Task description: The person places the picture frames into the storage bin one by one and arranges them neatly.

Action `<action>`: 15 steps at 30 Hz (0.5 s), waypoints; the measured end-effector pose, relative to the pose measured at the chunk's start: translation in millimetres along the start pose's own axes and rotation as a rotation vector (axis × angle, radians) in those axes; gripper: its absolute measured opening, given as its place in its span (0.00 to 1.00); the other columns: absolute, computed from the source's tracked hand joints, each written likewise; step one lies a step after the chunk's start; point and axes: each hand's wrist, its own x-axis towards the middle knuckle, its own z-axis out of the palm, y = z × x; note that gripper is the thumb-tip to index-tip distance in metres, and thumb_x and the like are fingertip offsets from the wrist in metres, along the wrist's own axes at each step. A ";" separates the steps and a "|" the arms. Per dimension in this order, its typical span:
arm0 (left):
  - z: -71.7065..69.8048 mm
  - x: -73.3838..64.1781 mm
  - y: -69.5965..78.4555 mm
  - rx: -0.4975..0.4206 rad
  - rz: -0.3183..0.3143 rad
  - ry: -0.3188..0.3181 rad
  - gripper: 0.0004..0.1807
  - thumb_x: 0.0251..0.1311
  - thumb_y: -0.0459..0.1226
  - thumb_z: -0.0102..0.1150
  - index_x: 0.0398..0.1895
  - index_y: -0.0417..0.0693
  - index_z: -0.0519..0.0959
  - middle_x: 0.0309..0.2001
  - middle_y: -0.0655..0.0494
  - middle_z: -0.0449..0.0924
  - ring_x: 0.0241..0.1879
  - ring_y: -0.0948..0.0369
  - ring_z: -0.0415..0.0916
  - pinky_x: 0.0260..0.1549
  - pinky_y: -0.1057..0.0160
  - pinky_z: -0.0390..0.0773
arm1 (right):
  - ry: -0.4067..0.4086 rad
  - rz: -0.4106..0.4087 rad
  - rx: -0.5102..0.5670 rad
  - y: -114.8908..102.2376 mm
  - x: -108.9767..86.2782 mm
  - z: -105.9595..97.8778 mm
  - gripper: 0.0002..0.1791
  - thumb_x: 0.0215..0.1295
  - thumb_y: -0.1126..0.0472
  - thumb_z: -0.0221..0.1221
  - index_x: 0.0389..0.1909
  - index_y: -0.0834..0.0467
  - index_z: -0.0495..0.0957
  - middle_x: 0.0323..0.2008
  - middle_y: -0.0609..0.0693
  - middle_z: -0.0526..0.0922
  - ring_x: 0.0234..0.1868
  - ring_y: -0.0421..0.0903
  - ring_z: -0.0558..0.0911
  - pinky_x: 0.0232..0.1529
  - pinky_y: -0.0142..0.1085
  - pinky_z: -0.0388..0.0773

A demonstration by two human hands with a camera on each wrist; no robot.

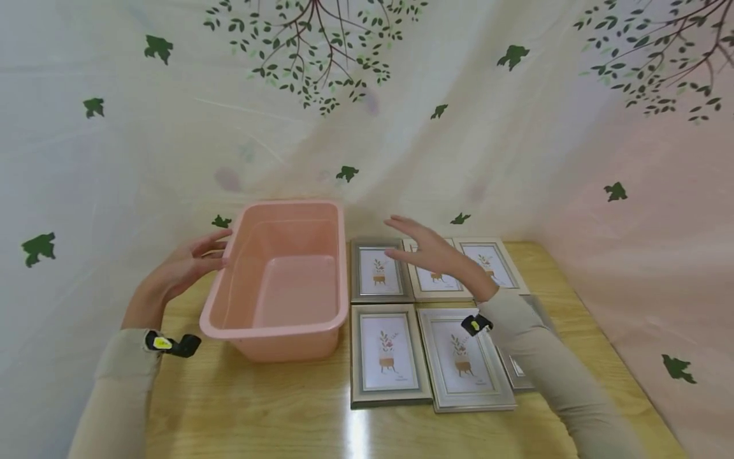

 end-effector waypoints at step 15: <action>2.0 -0.1 -3.0 0.010 0.039 -0.004 0.41 0.72 0.37 0.58 0.82 0.48 0.48 0.75 0.37 0.54 0.61 0.61 0.68 0.49 0.71 0.76 | 0.132 0.313 -0.049 128.0 -81.6 -84.4 0.42 0.72 0.52 0.62 0.78 0.62 0.54 0.74 0.66 0.58 0.67 0.68 0.67 0.61 0.64 0.68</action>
